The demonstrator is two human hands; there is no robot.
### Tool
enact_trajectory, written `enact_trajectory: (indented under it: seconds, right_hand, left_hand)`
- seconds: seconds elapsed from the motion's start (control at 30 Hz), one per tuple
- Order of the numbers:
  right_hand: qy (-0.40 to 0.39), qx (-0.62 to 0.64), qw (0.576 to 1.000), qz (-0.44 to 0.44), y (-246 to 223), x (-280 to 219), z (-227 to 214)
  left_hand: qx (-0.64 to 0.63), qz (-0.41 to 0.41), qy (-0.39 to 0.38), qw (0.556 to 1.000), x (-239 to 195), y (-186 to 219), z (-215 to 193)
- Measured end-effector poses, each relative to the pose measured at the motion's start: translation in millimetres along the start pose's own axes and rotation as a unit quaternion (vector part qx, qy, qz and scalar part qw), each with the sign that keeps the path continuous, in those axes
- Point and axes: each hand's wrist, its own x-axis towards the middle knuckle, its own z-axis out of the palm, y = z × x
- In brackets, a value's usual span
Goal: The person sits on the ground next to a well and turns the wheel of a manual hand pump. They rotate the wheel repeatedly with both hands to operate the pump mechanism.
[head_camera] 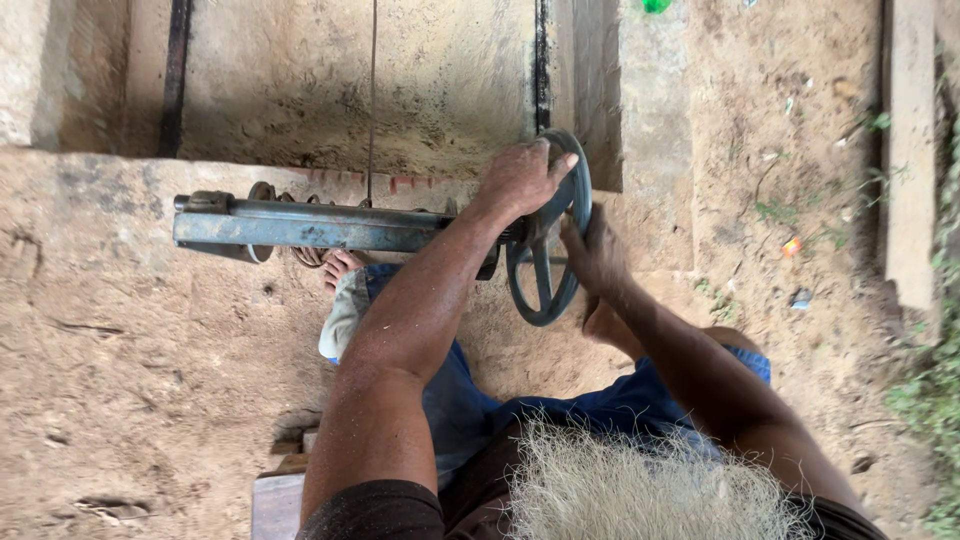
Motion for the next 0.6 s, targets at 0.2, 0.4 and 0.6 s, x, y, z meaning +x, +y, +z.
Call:
enact_trajectory:
  seconds: [0.2,0.4,0.6]
  right_hand:
    - [-0.133,0.163,0.974,-0.086,43.0,-29.8,11.9]
    - [-0.212,0.073,0.973,-0.057,66.0,-24.4,10.9]
    - [-0.176,0.078,0.976,-0.106,60.4,-19.3,21.7]
  left_hand:
    - [-0.011,-0.081,-0.076,0.994,-12.7,-5.9,4.1]
    - [-0.037,-0.109,-0.104,0.988,-13.8,-16.6,16.2]
    - [-0.106,-0.103,-0.073,0.986,-8.0,-17.9,17.1]
